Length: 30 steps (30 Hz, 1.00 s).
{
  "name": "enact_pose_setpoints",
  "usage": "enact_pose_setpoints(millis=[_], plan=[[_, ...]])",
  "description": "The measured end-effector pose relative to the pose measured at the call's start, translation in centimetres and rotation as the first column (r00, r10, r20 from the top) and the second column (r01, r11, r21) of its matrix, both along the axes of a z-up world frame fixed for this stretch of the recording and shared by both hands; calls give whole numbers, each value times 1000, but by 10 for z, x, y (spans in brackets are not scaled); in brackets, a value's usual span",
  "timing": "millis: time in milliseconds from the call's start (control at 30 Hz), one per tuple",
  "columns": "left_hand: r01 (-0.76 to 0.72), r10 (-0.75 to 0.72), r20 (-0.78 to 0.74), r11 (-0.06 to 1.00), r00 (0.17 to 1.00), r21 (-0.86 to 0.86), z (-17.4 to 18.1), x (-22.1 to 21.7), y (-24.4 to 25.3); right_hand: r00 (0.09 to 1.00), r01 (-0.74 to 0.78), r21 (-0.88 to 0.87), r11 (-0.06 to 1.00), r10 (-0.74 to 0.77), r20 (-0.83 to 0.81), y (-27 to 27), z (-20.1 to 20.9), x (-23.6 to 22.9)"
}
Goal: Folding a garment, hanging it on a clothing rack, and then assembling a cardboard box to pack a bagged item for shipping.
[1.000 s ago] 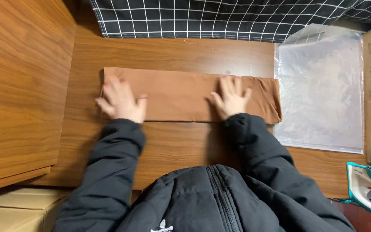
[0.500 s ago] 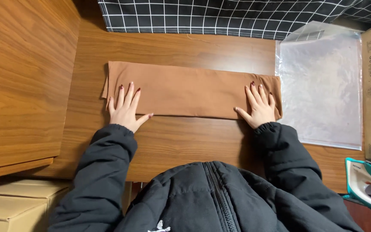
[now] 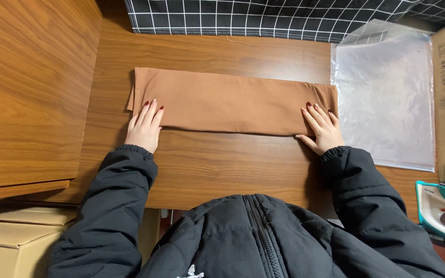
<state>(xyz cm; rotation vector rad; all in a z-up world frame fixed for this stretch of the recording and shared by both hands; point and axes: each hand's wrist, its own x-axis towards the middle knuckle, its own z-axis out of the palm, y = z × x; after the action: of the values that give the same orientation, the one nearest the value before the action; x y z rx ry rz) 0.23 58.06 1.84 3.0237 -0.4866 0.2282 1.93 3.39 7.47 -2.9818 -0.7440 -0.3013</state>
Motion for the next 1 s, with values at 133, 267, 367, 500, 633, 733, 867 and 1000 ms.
enact_pose_setpoints(millis=[133, 267, 367, 500, 633, 733, 867, 1000], plan=[[23, -22, 93, 1000, 995, -9, -9, -4, 9, 997, -49, 22, 999, 47, 67, -16, -18, 1], [11, -5, 223, 1000, 975, -23, -17, -3, 14, 965, -98, 29, 995, 88, 248, -25, -24, -1], [-37, 35, 279, 999, 960, -1, -25, 1, 17, 954, -77, 33, 996, 64, 292, -27, -30, -1], [-50, 52, 307, 999, 950, -14, -39, 9, 23, 961, -12, 105, 994, -18, 277, -30, -38, -1], [-73, 76, 268, 997, 960, -20, -50, 4, 33, 955, 16, 177, 984, -67, 290, -26, -36, -11], [-124, 120, 243, 992, 963, 4, -64, -8, 41, 965, 29, 198, 980, -78, 248, -30, -31, -22], [-188, 186, 114, 982, 976, 5, -72, -50, 49, 986, 7, 251, 968, -48, 157, -35, -22, -49], [-219, 232, -83, 965, 969, 141, -35, -113, 39, 1000, 20, 339, 941, -12, -26, -38, 2, -95]])
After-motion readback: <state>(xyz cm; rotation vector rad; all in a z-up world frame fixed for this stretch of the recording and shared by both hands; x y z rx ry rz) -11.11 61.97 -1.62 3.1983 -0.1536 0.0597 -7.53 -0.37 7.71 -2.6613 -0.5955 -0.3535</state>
